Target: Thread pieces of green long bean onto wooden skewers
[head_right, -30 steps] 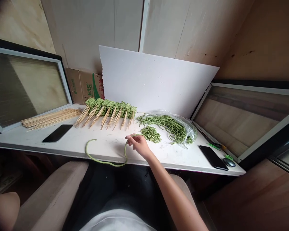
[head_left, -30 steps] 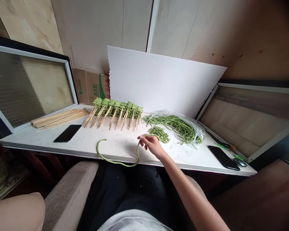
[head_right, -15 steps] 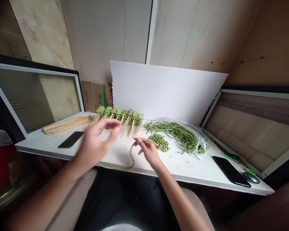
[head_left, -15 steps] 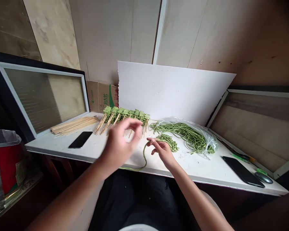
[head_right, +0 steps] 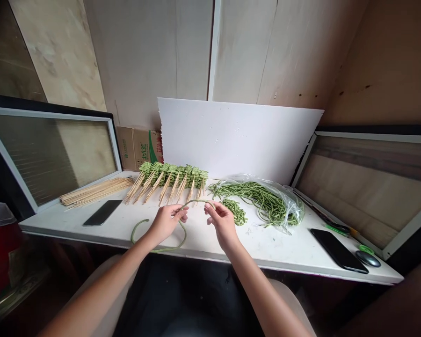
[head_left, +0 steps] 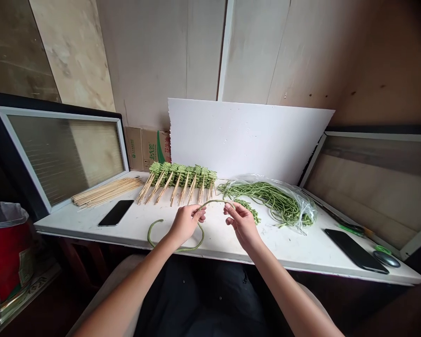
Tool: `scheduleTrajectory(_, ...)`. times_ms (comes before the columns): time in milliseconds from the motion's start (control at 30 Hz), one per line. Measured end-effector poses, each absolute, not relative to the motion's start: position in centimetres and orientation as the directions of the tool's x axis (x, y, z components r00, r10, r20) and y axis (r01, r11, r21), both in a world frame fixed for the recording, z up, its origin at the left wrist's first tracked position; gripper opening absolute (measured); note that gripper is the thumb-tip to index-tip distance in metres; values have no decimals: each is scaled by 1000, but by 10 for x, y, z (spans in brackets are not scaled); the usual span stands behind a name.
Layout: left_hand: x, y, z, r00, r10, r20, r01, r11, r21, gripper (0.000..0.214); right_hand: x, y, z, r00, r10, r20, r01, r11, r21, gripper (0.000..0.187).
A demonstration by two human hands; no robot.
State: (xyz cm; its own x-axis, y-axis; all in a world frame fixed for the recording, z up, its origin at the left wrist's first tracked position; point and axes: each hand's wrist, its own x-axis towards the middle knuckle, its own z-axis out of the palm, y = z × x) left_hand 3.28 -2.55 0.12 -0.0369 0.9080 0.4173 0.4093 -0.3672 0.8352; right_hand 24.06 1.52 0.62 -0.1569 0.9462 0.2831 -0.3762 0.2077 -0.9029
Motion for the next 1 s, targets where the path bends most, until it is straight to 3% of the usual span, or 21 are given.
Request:
scheduleTrajectory(100, 25, -19, -3, -42, 914, 404, 395, -356, 847, 31, 244, 18, 6, -150, 949, 279, -405, 198, -893, 44)
scheduleTrajectory(333, 21, -16, -5, -42, 917, 398, 437, -341, 832, 36, 245, 16, 3, -115, 894, 433, -84, 426, -901, 37)
scheduleTrajectory(533, 41, -30, 11, 111, 945, 307, 75, -316, 946, 54, 240, 11, -1, -128, 759, 638, 45, 648, -761, 21)
scheduleTrajectory(600, 46, -32, 12, 115, 946, 302, 39, -308, 950, 53, 238, 10, -3, -159, 708, 688, 48, 702, -711, 18)
scheduleTrajectory(800, 44, -26, 7, 73, 940, 332, 145, -339, 929, 49, 237, 7, 0, -173, 663, 729, 99, 748, -657, 18)
scheduleTrajectory(1000, 47, -24, 10, 101, 899, 425, 250, -437, 864, 36, 237, 14, 4, -259, 690, 676, 181, 722, -668, 13)
